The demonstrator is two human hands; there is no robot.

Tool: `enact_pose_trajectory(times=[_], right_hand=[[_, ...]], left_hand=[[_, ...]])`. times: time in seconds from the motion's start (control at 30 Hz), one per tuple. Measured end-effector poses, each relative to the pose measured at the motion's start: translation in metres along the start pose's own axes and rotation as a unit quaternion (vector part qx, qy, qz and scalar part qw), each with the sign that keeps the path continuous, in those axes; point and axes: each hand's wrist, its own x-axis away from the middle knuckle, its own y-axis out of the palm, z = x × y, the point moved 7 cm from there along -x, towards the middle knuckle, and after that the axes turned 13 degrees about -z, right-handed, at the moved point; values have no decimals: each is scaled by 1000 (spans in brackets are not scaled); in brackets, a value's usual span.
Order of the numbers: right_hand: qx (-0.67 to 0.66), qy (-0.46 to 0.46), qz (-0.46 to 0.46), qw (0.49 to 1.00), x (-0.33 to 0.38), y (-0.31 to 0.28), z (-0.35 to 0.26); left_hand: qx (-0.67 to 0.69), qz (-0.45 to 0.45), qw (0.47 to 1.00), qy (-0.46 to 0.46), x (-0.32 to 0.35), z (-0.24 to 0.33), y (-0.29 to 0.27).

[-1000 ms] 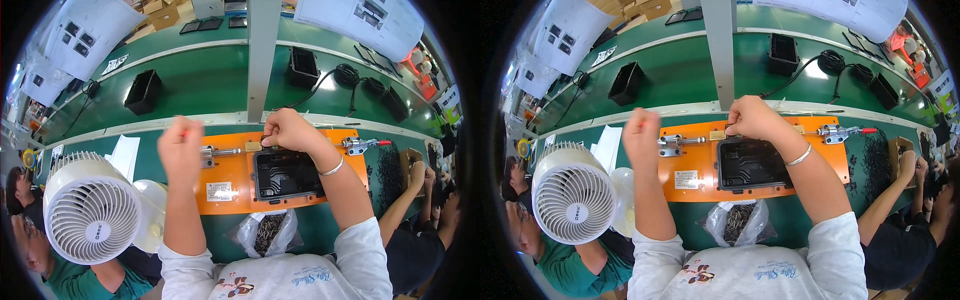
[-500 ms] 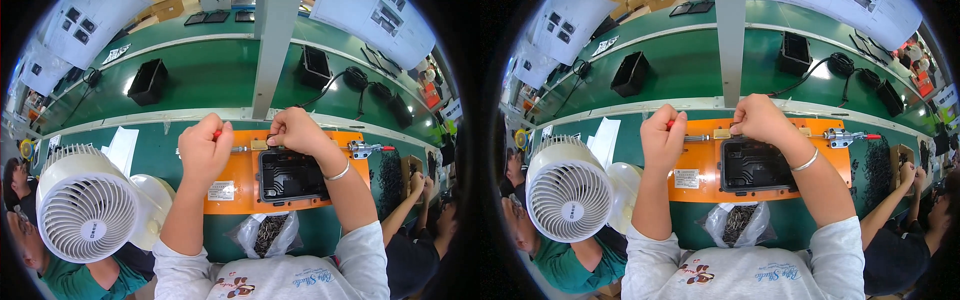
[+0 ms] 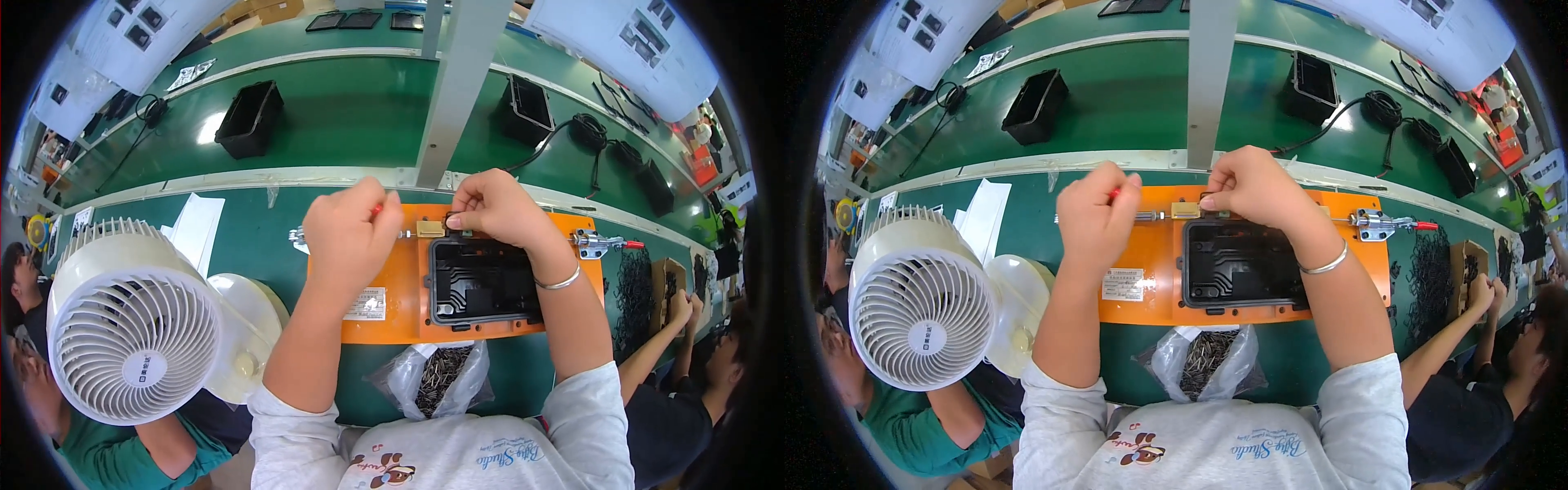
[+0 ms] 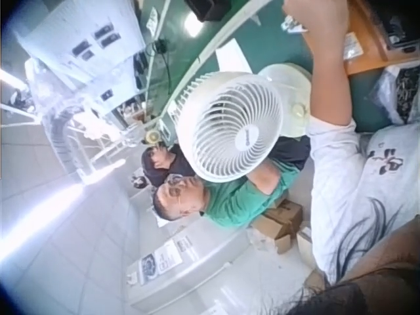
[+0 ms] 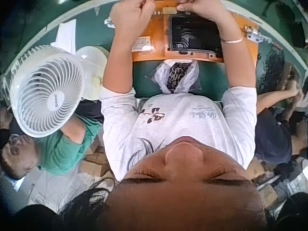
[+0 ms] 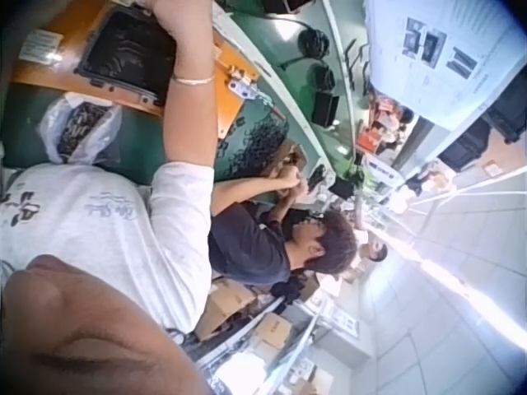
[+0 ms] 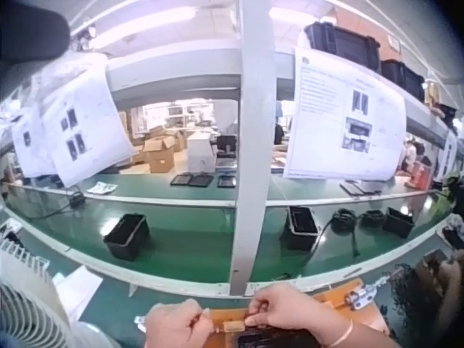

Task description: Assembling small components and seals into plastic housing units using a manual press jig.

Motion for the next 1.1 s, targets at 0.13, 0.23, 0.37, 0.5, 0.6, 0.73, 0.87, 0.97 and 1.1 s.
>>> enact_pose_trajectory(times=[0.13,0.23,0.37,0.5,0.6,0.73,0.87,0.97,1.1], right_hand=[[-20,20,-6,1000,0,-1,7],[-20,17,-14,1000,-2,1,8],[-23,21,-13,999,-1,1,4],[-65,39,-7,997,4,-3,13],[-75,14,55,996,16,-16,4],[1,-27,169,985,62,-47,5],[209,139,212,945,121,-43,9],[317,153,242,904,139,-21,24],[284,149,210,923,137,-19,43]], left_hand=[[349,126,926,-75,3,-26,-36],[413,180,890,-66,9,-42,-56],[450,194,870,-39,10,-48,-64],[409,297,861,-63,19,-55,-70],[80,410,898,-140,45,-77,-102],[-315,243,892,-214,37,-50,-73],[-43,-57,983,-169,30,-14,-24],[-67,-219,966,-123,37,33,24],[-96,-300,942,-112,40,34,48]])
